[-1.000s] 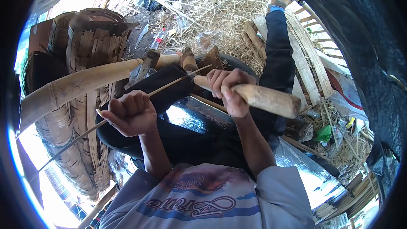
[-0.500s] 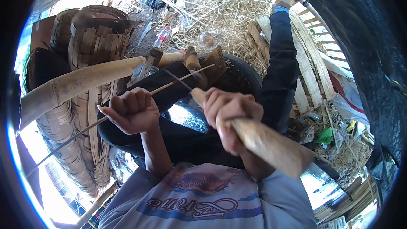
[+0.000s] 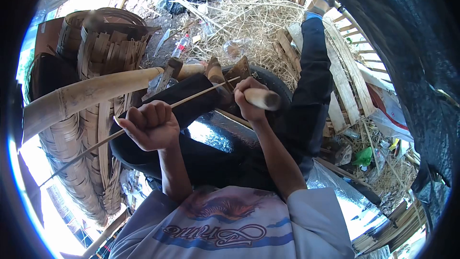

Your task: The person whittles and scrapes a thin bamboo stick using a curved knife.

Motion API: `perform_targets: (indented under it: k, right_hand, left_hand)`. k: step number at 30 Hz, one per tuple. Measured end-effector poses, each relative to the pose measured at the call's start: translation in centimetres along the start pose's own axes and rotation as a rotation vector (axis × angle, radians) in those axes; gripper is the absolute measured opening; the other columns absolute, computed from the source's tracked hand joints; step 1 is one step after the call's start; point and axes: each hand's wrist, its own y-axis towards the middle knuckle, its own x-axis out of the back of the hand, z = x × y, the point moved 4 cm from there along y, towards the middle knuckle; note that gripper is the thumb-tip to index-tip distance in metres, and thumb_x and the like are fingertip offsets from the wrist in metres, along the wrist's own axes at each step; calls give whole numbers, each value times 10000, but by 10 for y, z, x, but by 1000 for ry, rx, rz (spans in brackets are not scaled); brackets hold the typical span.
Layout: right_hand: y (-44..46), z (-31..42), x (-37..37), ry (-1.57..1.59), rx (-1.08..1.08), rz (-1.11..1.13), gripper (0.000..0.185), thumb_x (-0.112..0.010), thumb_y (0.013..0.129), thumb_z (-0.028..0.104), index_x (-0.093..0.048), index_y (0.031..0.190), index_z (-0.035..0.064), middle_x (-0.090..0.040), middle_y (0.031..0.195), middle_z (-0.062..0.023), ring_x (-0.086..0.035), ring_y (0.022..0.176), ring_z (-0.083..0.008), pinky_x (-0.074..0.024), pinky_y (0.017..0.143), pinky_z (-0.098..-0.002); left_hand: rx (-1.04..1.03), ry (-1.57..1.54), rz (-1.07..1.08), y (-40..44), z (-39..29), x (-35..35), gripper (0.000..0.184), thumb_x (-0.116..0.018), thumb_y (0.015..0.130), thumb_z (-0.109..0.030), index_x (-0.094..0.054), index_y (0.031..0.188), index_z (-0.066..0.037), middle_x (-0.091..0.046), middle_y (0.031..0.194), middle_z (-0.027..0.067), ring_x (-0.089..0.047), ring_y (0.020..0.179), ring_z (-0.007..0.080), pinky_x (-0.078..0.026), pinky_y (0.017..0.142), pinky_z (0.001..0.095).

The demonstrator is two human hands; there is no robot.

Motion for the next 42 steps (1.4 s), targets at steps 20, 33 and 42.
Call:
perform_targets:
  k: [20,33,42]
  right_hand:
    - [10,155,-25,399,257,299,162,-544,844,152,-433,746,84,-494,572,-49,-424,506,-130,-404,699,-348]
    - [3,176,-21,470,294,261,214,-613,844,163,-470,732,49,-529,555,-69,-481,466,-158,-426,579,-336]
    - [0,150,-16,420,331,240,129,-559,824,77,-464,744,42,-514,571,-65,-463,476,-155,-429,574,-342]
  left_hand:
    - [23,-32,27,1,1,-5,499,-302,992,-468,-248,626,-133,-186,466,-42,-119,396,74,-110,375,247]
    - [23,-7,67,2,2,-10,484,-307,998,-454,-236,625,-153,-168,483,-40,-95,420,70,-103,387,259]
    - [14,15,6,-3,0,-4,498,-313,993,-456,-242,617,-137,-183,464,-43,-122,400,78,-108,381,254]
